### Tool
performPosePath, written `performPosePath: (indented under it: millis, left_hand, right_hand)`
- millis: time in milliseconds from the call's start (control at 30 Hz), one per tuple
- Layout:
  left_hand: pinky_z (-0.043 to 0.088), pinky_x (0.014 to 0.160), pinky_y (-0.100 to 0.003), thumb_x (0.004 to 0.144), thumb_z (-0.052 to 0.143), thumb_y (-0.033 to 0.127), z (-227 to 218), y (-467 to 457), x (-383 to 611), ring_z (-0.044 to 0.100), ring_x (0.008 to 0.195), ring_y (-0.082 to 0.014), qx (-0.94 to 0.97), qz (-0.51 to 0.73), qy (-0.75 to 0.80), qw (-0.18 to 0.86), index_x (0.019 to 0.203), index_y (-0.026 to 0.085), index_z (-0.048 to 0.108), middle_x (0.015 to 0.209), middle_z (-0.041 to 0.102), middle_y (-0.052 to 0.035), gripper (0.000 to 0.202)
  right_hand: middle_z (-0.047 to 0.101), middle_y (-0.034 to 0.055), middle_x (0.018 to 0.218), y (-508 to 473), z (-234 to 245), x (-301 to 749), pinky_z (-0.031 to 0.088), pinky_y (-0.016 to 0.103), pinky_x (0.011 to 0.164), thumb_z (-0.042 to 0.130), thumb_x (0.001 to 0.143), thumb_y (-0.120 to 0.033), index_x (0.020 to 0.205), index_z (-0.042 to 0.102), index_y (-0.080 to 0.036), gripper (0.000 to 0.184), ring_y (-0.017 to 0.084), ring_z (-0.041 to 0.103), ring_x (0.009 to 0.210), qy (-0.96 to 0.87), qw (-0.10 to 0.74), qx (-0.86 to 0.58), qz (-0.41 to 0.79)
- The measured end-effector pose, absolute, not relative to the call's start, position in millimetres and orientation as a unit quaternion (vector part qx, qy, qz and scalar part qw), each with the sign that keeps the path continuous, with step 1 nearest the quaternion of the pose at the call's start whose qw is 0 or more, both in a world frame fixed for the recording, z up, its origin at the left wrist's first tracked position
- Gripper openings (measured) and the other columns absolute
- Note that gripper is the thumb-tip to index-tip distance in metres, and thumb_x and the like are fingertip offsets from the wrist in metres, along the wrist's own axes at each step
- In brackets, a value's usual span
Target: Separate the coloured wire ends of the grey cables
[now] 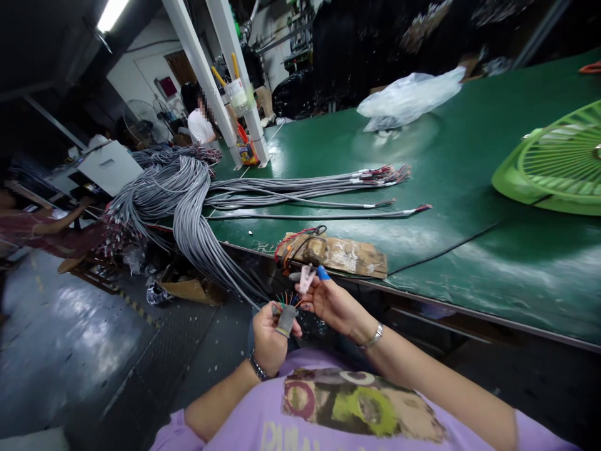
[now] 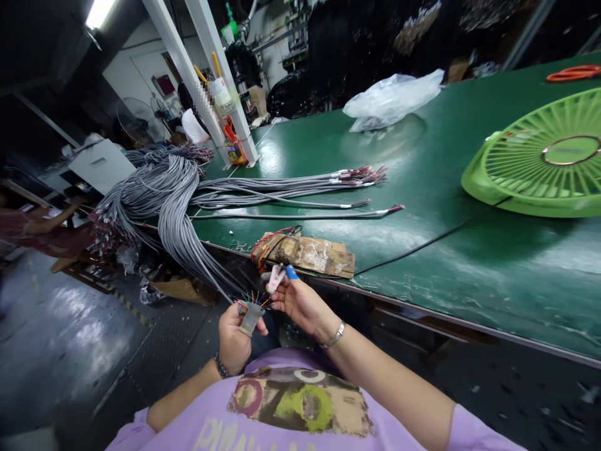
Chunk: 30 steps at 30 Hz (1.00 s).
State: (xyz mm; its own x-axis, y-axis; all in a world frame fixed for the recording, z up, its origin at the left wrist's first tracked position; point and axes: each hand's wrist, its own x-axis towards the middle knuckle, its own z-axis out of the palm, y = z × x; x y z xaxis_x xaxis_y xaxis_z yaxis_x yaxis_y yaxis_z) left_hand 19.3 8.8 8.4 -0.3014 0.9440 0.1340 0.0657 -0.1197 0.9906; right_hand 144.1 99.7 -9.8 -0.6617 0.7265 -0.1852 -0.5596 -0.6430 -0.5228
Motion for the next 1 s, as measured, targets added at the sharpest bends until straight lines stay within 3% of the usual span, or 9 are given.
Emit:
performPosePath:
  millis: [133, 333, 567, 733, 1000]
  left_hand:
    - [0.046, 0.05, -0.022, 0.081, 0.056, 0.03, 13, 10, 14, 0.054, 0.046, -0.0107, 0.516, 0.568, 0.564, 0.306, 0.068, 0.016, 0.058, 0.05, 0.059, 0.0013, 0.019]
    - [0.045, 0.049, -0.021, 0.081, 0.054, 0.026, 14, 15, 16, 0.054, 0.046, -0.011, 0.524, 0.564, 0.565, 0.296, 0.068, 0.016, 0.057, 0.051, 0.059, 0.0015, 0.016]
    - [0.044, 0.051, -0.022, 0.081, 0.055, 0.026, 11, 20, 17, 0.055, 0.048, -0.0116, 0.541, 0.549, 0.572, 0.279, 0.069, 0.017, 0.06, 0.052, 0.061, 0.0004, 0.015]
    - [0.045, 0.052, -0.022, 0.081, 0.055, 0.03, 7, 22, 15, 0.057, 0.048, -0.0126, 0.557, 0.527, 0.59, 0.254, 0.069, 0.018, 0.061, 0.053, 0.062, -0.0006, 0.018]
    - [0.046, 0.053, -0.023, 0.075, 0.058, 0.019, 5, 20, 13, 0.059, 0.049, -0.0136, 0.575, 0.514, 0.592, 0.233, 0.068, 0.018, 0.06, 0.054, 0.064, -0.001, 0.007]
  right_hand:
    - [0.066, 0.0041, 0.078, 99, -5, 143, 0.046, 0.022, 0.056, 0.067, 0.076, -0.04, 0.085, 0.067, -0.017, 0.025, 0.01, 0.055, 0.062, -0.265, 0.39, -0.213, 0.855]
    - [0.066, 0.0042, 0.073, 97, -9, 141, 0.046, 0.024, 0.057, 0.066, 0.073, -0.05, 0.078, 0.067, -0.016, 0.034, 0.012, 0.055, 0.062, -0.264, 0.421, -0.207, 0.843]
    - [0.067, 0.0005, 0.073, 103, -12, 135, 0.045, 0.024, 0.061, 0.074, 0.067, -0.044, 0.078, 0.067, -0.018, 0.029, 0.011, 0.055, 0.061, -0.187, 0.394, -0.19, 0.88]
    - [0.067, 0.0006, 0.07, 103, -12, 131, 0.043, 0.026, 0.061, 0.074, 0.068, -0.041, 0.08, 0.068, -0.018, 0.027, 0.012, 0.055, 0.061, -0.18, 0.429, -0.207, 0.861]
    - [0.066, 0.0014, 0.075, 98, -10, 131, 0.043, 0.024, 0.06, 0.065, 0.075, -0.05, 0.082, 0.066, -0.02, 0.031, 0.012, 0.055, 0.063, -0.169, 0.424, -0.198, 0.867]
